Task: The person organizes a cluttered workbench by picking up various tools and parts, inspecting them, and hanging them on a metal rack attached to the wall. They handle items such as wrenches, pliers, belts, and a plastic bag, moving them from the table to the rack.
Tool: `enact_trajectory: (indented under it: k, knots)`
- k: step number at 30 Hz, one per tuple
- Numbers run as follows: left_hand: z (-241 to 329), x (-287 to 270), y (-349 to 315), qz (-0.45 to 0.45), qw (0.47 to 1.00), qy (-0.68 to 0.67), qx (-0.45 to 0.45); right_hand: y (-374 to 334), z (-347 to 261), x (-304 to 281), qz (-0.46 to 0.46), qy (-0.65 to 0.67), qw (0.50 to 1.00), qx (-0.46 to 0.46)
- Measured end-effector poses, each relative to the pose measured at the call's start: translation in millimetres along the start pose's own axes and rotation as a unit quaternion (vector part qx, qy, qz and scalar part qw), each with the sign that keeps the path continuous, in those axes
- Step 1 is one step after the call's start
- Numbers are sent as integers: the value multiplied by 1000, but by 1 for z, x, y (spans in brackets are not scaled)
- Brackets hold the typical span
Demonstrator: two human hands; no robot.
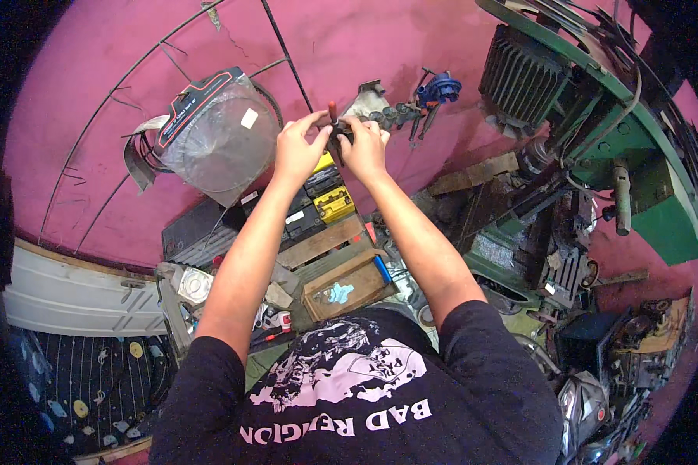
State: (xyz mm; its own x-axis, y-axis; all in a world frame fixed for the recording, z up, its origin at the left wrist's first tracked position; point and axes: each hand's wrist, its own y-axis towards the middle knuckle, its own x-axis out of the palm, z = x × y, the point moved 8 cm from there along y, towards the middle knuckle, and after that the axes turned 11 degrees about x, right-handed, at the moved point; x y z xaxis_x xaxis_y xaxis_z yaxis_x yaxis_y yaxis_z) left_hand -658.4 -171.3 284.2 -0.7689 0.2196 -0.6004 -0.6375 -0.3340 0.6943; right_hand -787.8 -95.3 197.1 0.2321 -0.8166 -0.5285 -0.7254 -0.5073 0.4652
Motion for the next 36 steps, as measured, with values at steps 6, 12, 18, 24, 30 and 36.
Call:
enact_trajectory:
  k: [6,12,18,24,30,36]
  knots:
    - [6,0,-66,-16,998,-49,-30,-29,2,-5,8,6,1000,-2]
    - [-6,-21,-187,-46,988,-74,-128,-70,3,-2,-1,23,999,26]
    - [-29,-68,-342,-57,963,-86,-249,-180,7,45,-111,4,993,46]
    - [-73,-112,-533,-105,908,-37,-403,-326,-40,127,-375,-64,924,-49]
    - [-96,-170,-605,-137,870,31,-473,-405,-102,186,-452,-150,858,-192]
    - [-115,-212,-594,-148,898,66,-409,-445,-115,239,-427,-293,826,-223]
